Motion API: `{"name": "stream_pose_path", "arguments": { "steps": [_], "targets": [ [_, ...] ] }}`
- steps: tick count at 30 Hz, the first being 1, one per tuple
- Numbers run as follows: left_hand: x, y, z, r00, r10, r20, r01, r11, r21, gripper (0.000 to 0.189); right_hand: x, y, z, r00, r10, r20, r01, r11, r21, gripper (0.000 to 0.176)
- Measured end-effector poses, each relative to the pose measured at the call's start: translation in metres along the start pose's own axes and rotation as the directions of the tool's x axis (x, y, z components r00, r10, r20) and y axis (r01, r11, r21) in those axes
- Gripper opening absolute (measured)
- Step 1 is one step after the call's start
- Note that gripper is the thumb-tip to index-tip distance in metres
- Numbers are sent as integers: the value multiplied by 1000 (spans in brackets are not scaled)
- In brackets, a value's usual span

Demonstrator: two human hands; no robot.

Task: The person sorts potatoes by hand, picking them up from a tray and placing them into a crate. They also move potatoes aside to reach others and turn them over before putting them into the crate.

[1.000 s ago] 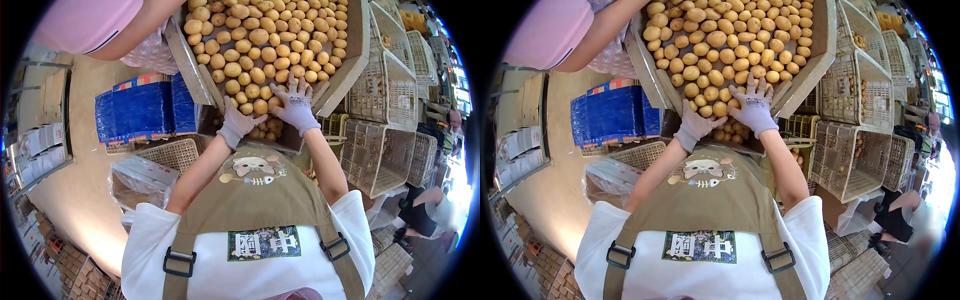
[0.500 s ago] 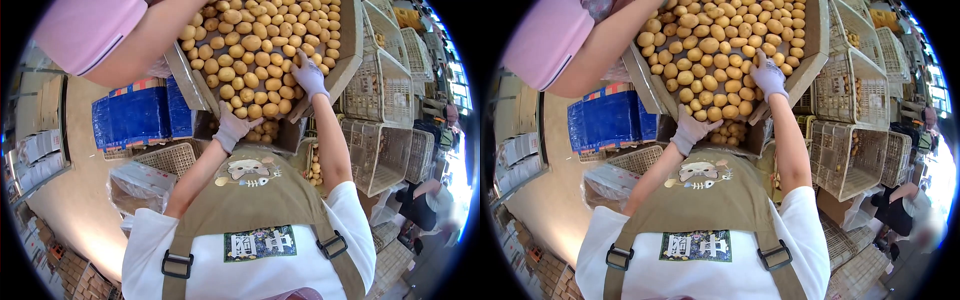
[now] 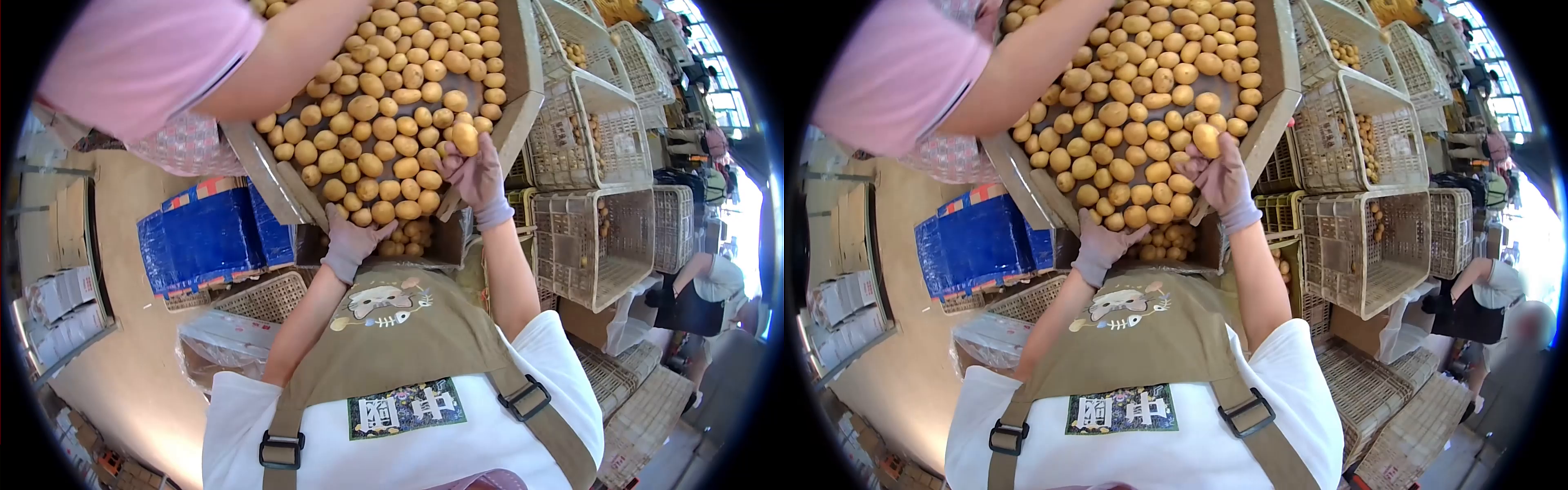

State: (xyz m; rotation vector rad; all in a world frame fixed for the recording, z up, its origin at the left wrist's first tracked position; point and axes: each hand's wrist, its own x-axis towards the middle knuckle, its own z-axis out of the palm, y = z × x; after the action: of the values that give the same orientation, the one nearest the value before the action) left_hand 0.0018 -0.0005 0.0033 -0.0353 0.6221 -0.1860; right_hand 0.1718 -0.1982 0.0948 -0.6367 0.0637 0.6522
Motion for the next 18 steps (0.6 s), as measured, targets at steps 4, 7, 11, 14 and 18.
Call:
{"name": "stream_pose_path", "arguments": {
  "steps": [4, 7, 11, 14, 18],
  "targets": [
    [1, -1, -3, 1000, 24, 2, -24, 999, 26, 81, -5, -8, 4, 999, 20, 31, -20, 1000, 12, 73],
    [0, -1, -7, 999, 22, 50, -23, 1000, 17, 83, -8, -11, 26, 959, -55, -276, 59, 998, 4, 67],
    [-2, 2, -9, 987, -25, 156, 26, 1000, 0, 83, -11, -25, 25, 964, -239, -112, 222, 964, -148, 54],
    [-3, -1, -1, 999, -2, 37, 1, 999, 34, 81, -15, -42, 47, 952, -292, -97, 283, 954, -96, 57],
    [-2, 1, 0, 1000, -5, 18, 5, 999, 44, 78, -21, -55, 58, 945, -296, -139, 286, 955, -83, 59]
  ]
}}
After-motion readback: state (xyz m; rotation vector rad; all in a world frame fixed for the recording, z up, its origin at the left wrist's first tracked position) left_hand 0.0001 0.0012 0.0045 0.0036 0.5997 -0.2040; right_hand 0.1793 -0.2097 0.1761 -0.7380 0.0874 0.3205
